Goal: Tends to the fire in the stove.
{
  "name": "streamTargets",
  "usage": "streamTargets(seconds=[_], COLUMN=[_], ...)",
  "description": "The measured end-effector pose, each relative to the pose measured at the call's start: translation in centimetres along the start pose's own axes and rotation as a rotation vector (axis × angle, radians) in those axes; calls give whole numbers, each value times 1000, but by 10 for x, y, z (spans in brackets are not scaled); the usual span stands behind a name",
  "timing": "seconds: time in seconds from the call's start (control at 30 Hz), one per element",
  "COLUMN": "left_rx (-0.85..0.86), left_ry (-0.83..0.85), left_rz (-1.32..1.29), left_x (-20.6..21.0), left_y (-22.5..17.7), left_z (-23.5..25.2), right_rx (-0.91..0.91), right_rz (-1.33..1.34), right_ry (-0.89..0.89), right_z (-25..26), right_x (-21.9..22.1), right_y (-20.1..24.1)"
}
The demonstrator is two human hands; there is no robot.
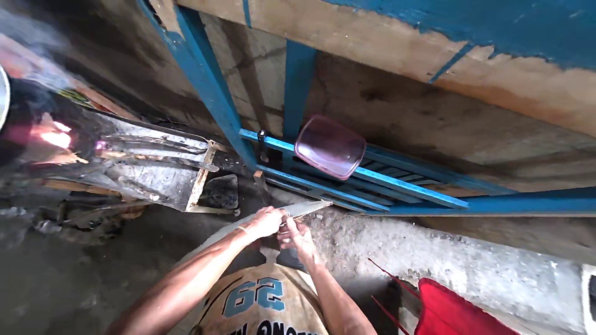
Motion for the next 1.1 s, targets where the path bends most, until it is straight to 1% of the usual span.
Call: streamTargets(seconds=[0.07, 0.13, 0.23, 0.33, 0.43, 0.57, 0.67, 0.73, 0.8, 0.87, 0.97, 1.03, 1.1], left_rx=[17, 35, 51, 62, -4, -60, -82, -87, -94, -97, -66, -69, -77], left_ry=[-12, -23, -2, 2, 6, -11, -25, -44, -52, -41, 39, 84, 50], left_rz=[-35, -31, -2, 42, 83, 103, 87, 103, 112, 107, 102, 97, 46], left_x=[0, -4, -12, -14, -11, -17, -19, -21, -25, -29, -35, -38, -39], left_y=[5, 11, 12, 9, 8, 7, 14, 18, 23, 27, 25, 21, 13], left_z=[4, 7, 10, 15, 18, 18, 19, 18, 18, 16, 17, 19, 26], right_rx=[24, 5, -87, -152, -183, -339, -451, -483, -492, -463, -450, -400, -349], right_rz=[27, 37, 71, 106, 59, -38, -46, -57, -81, -71, -58, -50, 38], right_ry=[-52, -37, 0, -16, -37, -48, -105, -156, -179, -161, -126, -121, -129], right_z=[8, 13, 17, 21, 29, 40, 45, 49, 52, 52, 48, 39, 31], right_x=[4, 5, 5, 3, 0, 4, 10, 15, 20, 25, 24, 26, 33], right_y=[2, 4, 4, 4, 2, 5, 2, -3, -4, -4, -2, 2, 4])
Point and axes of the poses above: each hand's wrist, its own z-axis towards the middle knuckle, its own x-axis out of the palm, y = z × x, the point moved 5 cm from there along z, towards the middle knuckle, and after that the axes turned 15 degrees about z, right-handed, at the moved point
